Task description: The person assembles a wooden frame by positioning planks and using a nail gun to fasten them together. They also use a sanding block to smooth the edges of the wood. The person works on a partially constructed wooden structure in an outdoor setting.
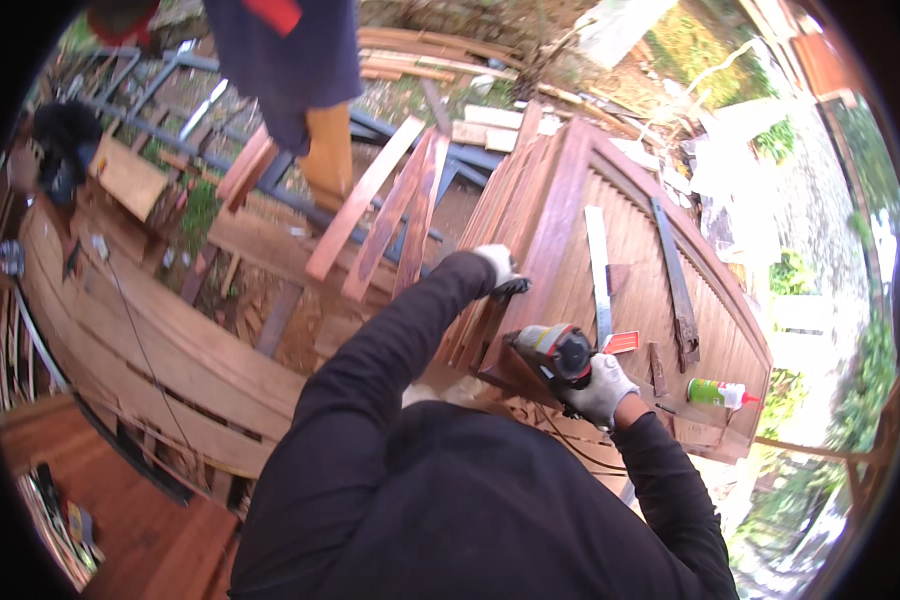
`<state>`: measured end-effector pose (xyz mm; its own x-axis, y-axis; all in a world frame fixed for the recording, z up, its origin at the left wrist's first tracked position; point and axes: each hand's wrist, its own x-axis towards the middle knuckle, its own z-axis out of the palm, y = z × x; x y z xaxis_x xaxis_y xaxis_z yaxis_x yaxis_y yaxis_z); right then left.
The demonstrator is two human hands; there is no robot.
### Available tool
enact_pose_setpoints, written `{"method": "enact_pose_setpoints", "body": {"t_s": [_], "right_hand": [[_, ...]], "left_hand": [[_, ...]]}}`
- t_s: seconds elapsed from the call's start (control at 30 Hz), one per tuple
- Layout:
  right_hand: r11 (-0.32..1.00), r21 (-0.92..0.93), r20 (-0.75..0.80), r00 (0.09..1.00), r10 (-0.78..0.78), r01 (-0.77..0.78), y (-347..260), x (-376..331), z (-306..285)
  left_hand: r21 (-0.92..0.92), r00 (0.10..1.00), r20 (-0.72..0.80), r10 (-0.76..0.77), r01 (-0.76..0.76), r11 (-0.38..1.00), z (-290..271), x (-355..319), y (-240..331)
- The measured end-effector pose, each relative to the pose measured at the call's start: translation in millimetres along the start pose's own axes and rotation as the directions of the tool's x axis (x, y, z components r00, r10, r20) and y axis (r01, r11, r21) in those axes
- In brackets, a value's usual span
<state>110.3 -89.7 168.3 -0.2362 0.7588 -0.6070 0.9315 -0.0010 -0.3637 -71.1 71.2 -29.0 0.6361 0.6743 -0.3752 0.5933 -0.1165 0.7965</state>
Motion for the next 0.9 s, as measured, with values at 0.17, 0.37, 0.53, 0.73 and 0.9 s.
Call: {"method": "enact_pose_setpoints", "body": {"t_s": [0.17, 0.37, 0.53, 0.73, 0.9], "right_hand": [[0.997, 0.067, -0.153, 0.987, 0.043, -0.033, 9, -15, 8], [0.948, 0.31, -0.298, 0.939, 0.17, -0.073, 35, -39, -26], [0.945, 0.319, -0.351, 0.935, 0.052, 0.067, 69, 26, -71], [0.983, 0.182, -0.25, 0.968, 0.013, 0.034, 60, 128, -135], [0.957, 0.291, -0.112, 0.992, 0.055, -0.02, 65, 165, -146]], "left_hand": [[-0.21, 0.91, -0.367, -0.192, 0.12, 0.97, 19, -25, 6], [0.043, 0.888, -0.365, -0.28, 0.317, 0.948, 18, 7, 85], [0.021, 0.807, -0.458, -0.372, 0.429, 0.903, 18, 22, 93], [-0.037, 0.77, -0.514, -0.378, 0.421, 0.906, 22, 33, 82], [-0.015, 0.788, -0.476, -0.391, 0.437, 0.899, 23, 31, 89]]}}
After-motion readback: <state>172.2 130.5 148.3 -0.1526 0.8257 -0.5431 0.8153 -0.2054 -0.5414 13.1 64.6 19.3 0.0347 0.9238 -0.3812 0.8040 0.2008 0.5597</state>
